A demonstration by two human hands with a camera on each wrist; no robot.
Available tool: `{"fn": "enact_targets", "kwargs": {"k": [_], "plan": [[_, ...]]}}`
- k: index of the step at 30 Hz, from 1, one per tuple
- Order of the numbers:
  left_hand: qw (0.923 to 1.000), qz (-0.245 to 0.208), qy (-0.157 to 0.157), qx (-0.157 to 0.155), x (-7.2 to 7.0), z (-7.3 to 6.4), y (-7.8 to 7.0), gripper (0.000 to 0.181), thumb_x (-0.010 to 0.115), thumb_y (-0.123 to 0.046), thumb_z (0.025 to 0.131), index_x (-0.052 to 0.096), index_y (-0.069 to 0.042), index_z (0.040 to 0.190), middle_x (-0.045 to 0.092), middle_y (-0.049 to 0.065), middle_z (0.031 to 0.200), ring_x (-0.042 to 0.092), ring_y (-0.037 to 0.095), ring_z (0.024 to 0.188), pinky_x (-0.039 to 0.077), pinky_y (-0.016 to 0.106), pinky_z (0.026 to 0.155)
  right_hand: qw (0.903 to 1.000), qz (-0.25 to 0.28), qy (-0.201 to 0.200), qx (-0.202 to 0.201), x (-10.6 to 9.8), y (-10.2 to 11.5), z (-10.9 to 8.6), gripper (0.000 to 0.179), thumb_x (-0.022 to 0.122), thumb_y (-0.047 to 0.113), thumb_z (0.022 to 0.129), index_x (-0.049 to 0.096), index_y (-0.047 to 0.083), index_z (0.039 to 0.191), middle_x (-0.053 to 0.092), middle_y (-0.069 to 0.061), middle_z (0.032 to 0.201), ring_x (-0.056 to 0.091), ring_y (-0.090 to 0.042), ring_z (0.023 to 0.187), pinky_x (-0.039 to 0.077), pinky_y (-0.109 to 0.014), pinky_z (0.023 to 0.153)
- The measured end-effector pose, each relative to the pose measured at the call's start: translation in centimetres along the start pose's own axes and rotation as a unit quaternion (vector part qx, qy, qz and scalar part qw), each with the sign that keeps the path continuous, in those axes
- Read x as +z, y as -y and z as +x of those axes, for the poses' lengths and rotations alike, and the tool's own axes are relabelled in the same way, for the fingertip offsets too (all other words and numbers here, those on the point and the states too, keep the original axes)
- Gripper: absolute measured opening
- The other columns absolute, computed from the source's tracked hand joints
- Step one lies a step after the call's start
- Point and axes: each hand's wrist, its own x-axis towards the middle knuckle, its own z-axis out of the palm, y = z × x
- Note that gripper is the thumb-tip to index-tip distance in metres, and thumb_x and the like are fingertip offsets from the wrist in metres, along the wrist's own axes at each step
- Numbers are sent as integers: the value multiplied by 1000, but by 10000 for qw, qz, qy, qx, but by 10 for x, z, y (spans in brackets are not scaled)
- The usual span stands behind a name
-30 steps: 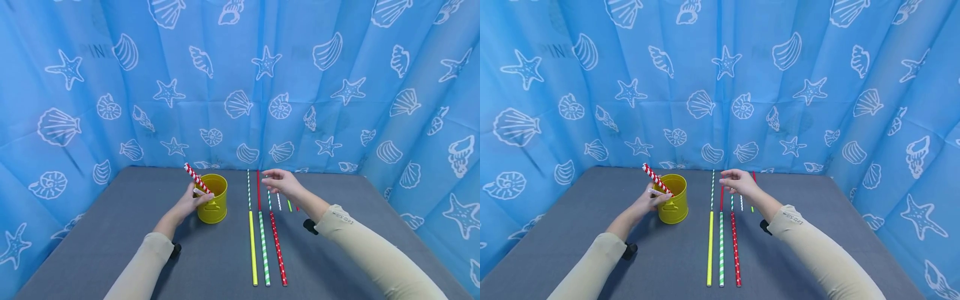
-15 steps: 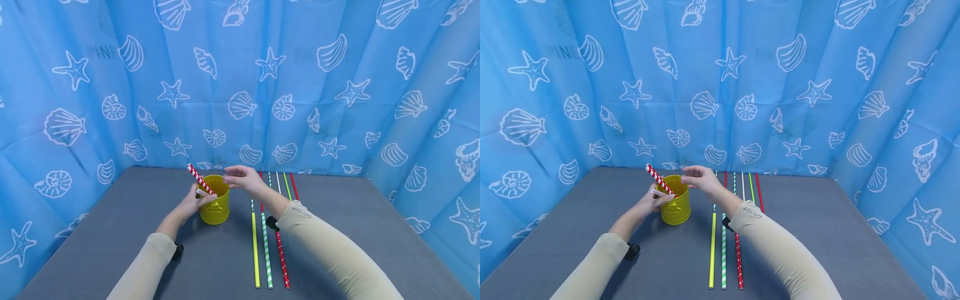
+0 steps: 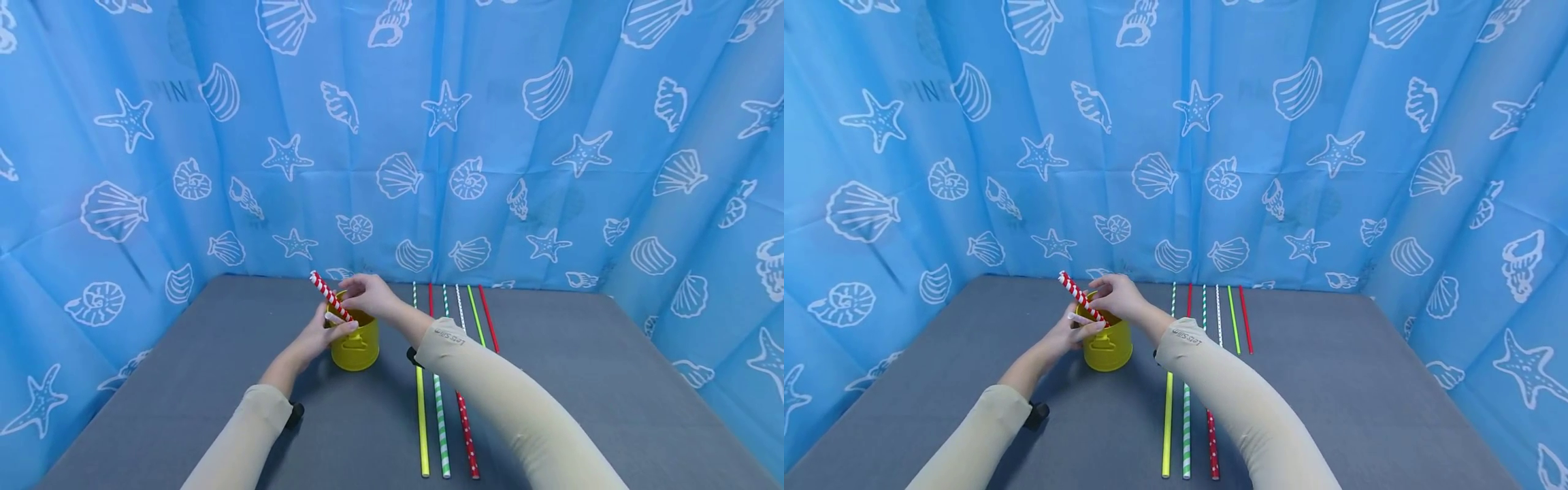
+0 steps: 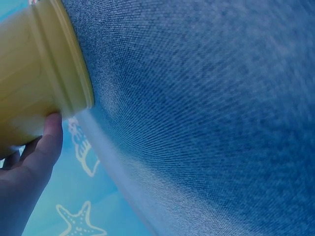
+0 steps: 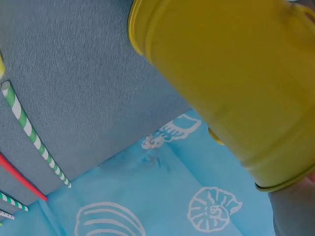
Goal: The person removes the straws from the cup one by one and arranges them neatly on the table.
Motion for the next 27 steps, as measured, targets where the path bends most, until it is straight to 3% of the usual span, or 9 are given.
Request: {"fn": "enact_targets", "kwargs": {"k": [9, 17, 27], "plan": [[9999, 95, 106, -37, 0, -3, -2, 85, 62, -41, 92, 11, -9, 152, 22, 22, 155, 25, 42, 138, 26, 60, 109, 9988, -441, 197, 57, 9, 4, 7, 29, 70, 3, 88, 64, 3, 116, 65, -7, 91, 60, -19, 84, 52, -31, 77], [9999, 114, 15, 18, 2, -1, 2, 82, 62, -44, 91, 19, -9, 150, 31, 20, 151, 35, 38, 133, 32, 58, 106, 9986, -479, 228, 78, 12, 4, 8, 25, 70, 3, 88, 66, 3, 112, 65, -7, 91, 60, -19, 85, 53, -32, 77], [10000, 17, 54, 10, 3, -1, 2, 81, 63, -44, 92, 21, -5, 149, 33, 21, 149, 36, 39, 132, 31, 59, 106, 9974, -637, 329, -69, 13, 2, 8, 26, 67, 3, 90, 65, 4, 117, 65, -6, 93, 59, -18, 88, 51, -32, 78]]}}
